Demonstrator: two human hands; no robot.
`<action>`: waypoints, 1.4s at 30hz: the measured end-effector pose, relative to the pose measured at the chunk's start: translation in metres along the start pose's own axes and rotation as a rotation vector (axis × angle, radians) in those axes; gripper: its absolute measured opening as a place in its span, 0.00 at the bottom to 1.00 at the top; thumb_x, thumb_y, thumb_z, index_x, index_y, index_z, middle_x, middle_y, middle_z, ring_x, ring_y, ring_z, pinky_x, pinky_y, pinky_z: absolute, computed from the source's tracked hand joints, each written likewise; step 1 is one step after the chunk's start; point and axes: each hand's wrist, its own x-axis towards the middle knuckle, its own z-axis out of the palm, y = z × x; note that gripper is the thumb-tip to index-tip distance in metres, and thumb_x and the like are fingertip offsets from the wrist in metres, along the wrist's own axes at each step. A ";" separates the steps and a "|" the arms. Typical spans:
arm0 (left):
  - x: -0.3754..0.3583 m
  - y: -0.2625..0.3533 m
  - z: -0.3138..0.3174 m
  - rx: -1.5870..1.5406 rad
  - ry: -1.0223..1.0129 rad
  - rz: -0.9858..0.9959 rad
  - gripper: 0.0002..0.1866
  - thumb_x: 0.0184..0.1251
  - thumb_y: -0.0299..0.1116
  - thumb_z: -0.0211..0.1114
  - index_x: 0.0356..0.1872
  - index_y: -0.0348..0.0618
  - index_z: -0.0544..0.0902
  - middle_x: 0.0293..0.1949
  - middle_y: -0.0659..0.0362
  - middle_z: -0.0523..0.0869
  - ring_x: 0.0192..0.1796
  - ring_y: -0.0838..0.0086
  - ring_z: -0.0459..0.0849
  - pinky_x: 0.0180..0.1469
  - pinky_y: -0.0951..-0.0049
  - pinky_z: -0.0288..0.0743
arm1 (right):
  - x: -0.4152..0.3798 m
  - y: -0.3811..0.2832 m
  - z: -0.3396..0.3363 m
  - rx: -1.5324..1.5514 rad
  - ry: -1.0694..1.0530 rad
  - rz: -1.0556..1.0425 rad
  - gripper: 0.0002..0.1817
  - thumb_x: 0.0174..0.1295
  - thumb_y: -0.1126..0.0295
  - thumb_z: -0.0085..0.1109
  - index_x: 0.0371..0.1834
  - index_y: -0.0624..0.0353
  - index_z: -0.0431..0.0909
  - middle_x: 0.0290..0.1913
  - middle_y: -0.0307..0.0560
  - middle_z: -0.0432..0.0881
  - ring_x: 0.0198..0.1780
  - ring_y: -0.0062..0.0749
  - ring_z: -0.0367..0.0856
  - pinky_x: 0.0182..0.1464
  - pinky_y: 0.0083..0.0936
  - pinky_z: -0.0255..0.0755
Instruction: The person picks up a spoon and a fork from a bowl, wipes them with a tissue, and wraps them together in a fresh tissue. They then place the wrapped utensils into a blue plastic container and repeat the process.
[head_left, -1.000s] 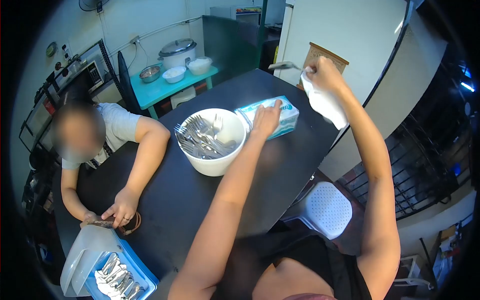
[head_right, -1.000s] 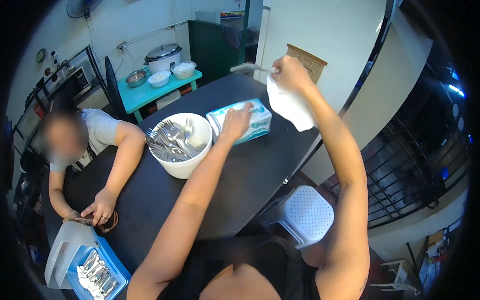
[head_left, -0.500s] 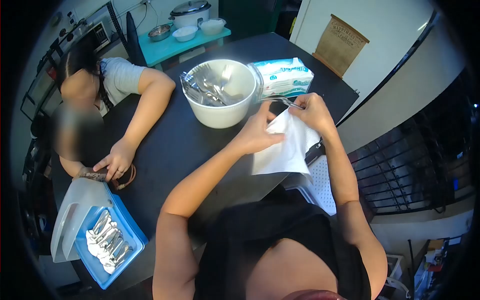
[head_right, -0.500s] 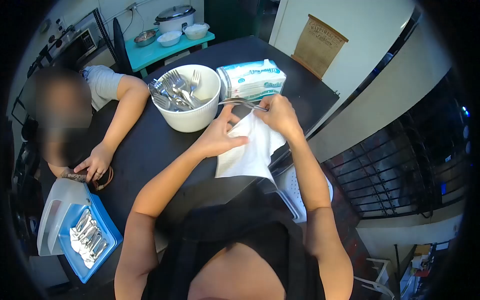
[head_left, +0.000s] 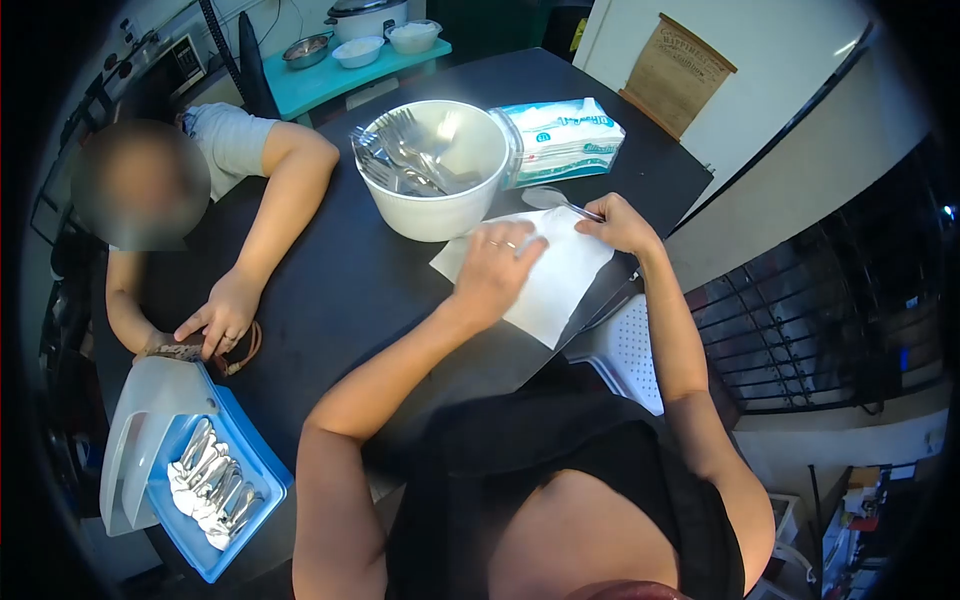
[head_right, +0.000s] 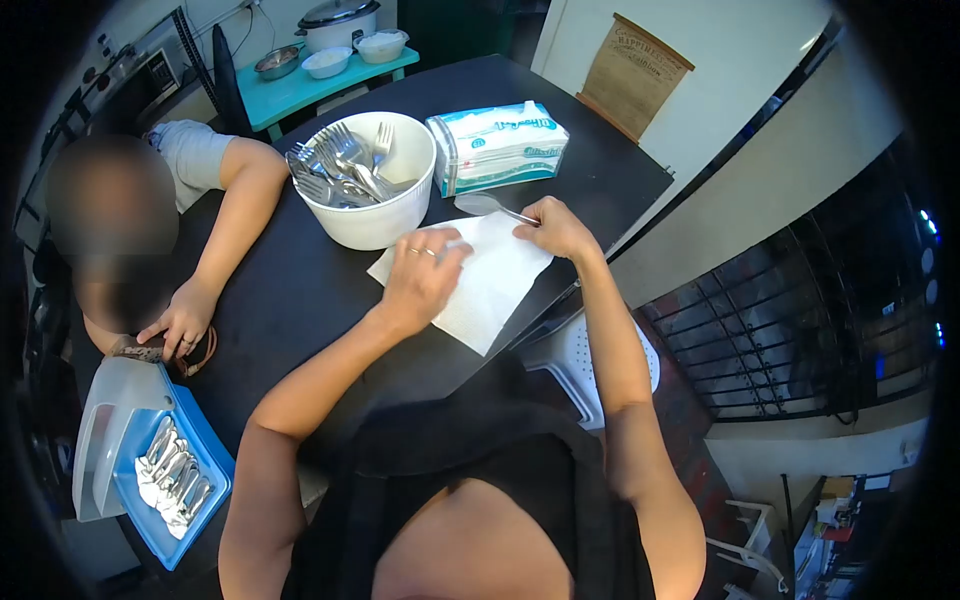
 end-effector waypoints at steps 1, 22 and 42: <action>-0.002 0.006 -0.001 -0.119 -0.058 0.060 0.19 0.53 0.24 0.67 0.48 0.44 0.81 0.43 0.54 0.82 0.46 0.64 0.81 0.49 0.65 0.74 | -0.002 0.001 0.001 -0.009 -0.002 -0.013 0.10 0.52 0.71 0.70 0.29 0.69 0.85 0.21 0.46 0.81 0.24 0.24 0.76 0.30 0.29 0.70; -0.005 -0.009 0.041 -0.128 -0.461 -0.150 0.18 0.72 0.42 0.57 0.58 0.53 0.84 0.63 0.56 0.80 0.56 0.60 0.74 0.58 0.56 0.67 | -0.138 -0.044 0.049 -0.395 -0.083 -0.582 0.16 0.58 0.71 0.67 0.51 0.56 0.83 0.55 0.43 0.82 0.34 0.42 0.87 0.35 0.35 0.82; -0.020 0.011 0.030 -0.168 -0.691 -0.101 0.34 0.74 0.55 0.52 0.76 0.52 0.63 0.79 0.47 0.56 0.81 0.51 0.49 0.79 0.42 0.36 | -0.131 -0.035 0.043 -0.143 -0.033 -0.543 0.08 0.58 0.72 0.65 0.40 0.56 0.79 0.29 0.49 0.86 0.28 0.49 0.84 0.31 0.37 0.77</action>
